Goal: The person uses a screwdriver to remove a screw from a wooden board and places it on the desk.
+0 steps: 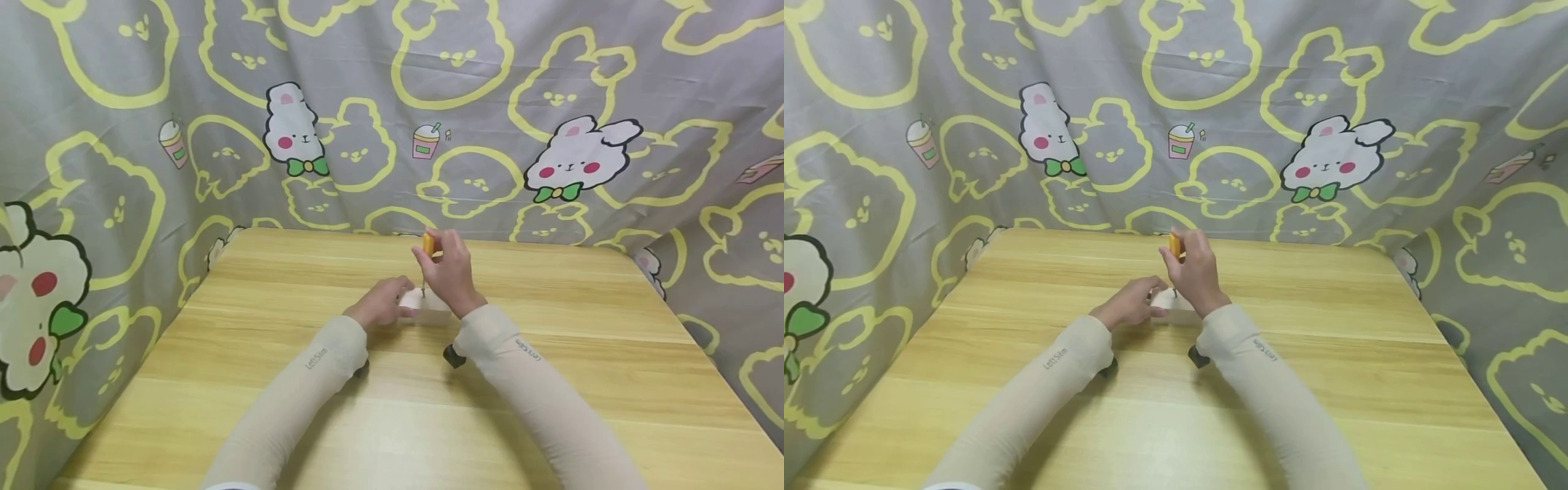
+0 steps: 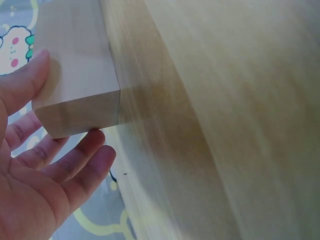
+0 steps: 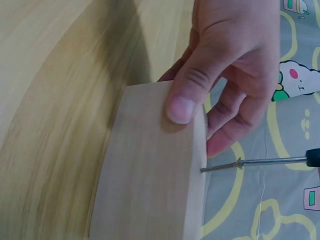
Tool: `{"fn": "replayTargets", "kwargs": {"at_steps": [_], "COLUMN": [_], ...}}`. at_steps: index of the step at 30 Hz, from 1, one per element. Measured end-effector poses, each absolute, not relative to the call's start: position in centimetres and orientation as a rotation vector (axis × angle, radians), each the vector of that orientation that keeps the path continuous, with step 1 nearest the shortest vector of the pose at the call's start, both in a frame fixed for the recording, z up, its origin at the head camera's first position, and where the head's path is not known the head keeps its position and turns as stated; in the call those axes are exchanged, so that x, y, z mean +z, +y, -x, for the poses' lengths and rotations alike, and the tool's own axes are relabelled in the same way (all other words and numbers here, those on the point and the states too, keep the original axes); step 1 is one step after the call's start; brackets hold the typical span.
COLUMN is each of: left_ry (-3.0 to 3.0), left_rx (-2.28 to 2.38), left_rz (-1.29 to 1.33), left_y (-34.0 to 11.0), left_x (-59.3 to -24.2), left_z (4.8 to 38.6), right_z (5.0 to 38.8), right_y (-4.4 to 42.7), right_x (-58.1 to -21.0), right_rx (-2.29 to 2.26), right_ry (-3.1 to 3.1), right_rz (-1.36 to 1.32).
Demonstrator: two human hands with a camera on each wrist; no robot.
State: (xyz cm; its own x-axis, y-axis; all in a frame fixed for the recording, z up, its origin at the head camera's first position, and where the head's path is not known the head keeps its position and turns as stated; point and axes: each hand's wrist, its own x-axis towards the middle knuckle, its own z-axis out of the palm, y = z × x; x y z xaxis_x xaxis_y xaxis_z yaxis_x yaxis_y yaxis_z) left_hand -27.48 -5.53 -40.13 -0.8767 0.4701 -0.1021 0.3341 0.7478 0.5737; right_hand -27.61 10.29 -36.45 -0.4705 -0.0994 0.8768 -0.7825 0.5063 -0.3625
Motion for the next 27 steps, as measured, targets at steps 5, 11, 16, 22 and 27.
{"fn": "replayTargets", "kwargs": {"at_steps": [5, 11, 16, 22, 27], "left_ry": [2.716, 2.711, 2.704, 2.699, 2.708], "left_rx": [0.802, 0.816, 0.834, 0.835, 0.829], "left_rz": [-0.646, -0.63, -0.638, -0.634, -0.642], "left_y": [-5.49, -5.53, -5.6, -5.68, -5.62], "left_x": [-40.28, -40.23, -40.27, -40.3, -40.26], "left_z": [27.58, 27.62, 27.69, 27.7, 27.59], "right_z": [27.74, 27.88, 27.9, 27.73, 27.73], "right_y": [10.46, 10.66, 10.73, 10.8, 10.94], "right_x": [-36.35, -36.47, -36.38, -35.93, -36.0], "right_rx": [1.057, 1.096, 0.976, 0.98, 1.029], "right_ry": [-1.916, -1.918, -1.914, -1.951, -1.968], "right_rz": [-0.764, -0.784, -0.743, -0.749, -0.786]}}
